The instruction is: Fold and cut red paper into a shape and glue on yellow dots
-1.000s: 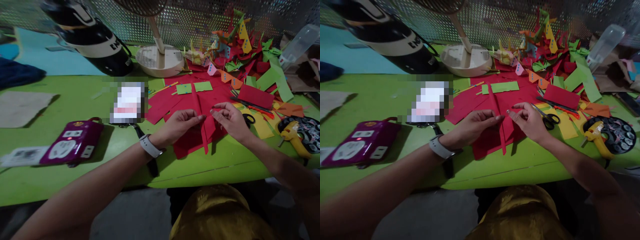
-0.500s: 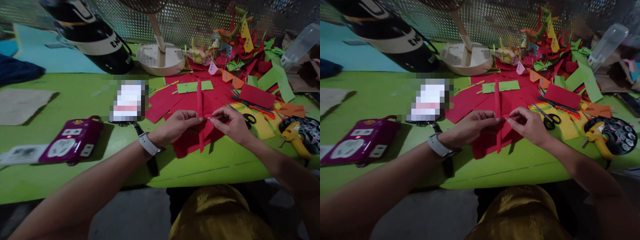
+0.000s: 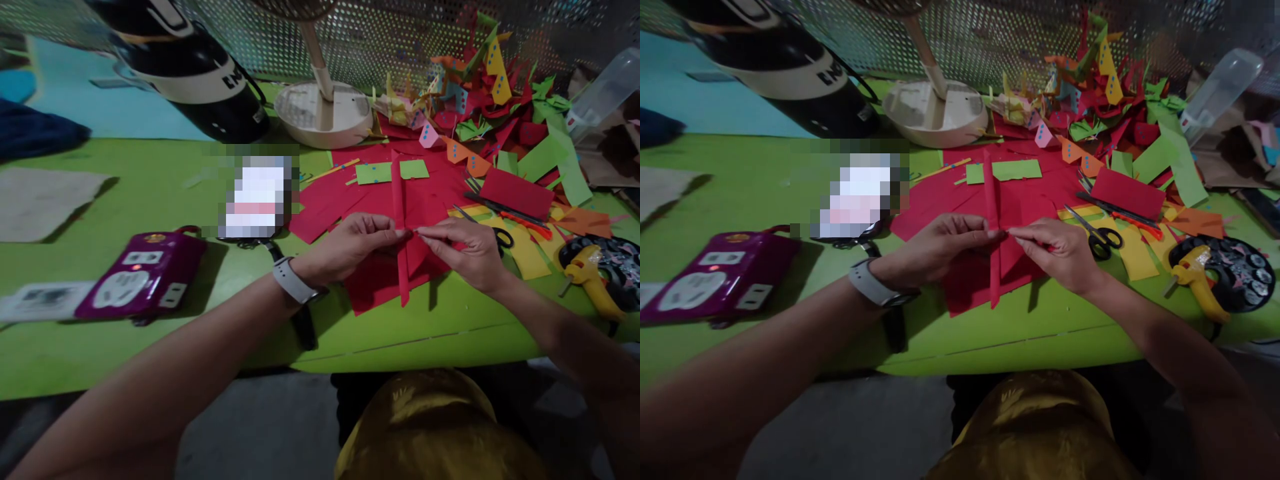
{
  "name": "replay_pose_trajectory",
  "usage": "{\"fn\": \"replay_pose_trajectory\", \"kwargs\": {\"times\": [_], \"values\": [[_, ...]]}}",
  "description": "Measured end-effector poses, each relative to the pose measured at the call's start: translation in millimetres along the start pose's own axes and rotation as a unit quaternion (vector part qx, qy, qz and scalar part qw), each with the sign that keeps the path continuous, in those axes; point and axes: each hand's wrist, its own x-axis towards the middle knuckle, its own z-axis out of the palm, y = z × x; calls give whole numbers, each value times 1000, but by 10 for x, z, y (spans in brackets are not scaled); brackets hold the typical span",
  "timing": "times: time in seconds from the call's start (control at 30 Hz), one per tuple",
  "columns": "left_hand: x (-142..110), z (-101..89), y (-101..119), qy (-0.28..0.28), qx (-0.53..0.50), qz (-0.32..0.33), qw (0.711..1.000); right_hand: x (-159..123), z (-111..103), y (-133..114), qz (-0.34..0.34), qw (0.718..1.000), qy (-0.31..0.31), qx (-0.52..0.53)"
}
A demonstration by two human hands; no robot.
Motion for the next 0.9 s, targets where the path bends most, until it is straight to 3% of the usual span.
{"fn": "replay_pose_trajectory", "kwargs": {"times": [0.23, 0.57, 0.9], "values": [[-8, 7, 33, -3, 5, -17, 1000, 48, -113, 116, -99, 992, -80, -23], [-10, -14, 20, 8, 13, -28, 999, 70, -154, 145, -111, 986, -119, -22], [-7, 6, 5, 42, 8, -42, 998, 65, -158, 136, -134, 976, -147, -85]]}}
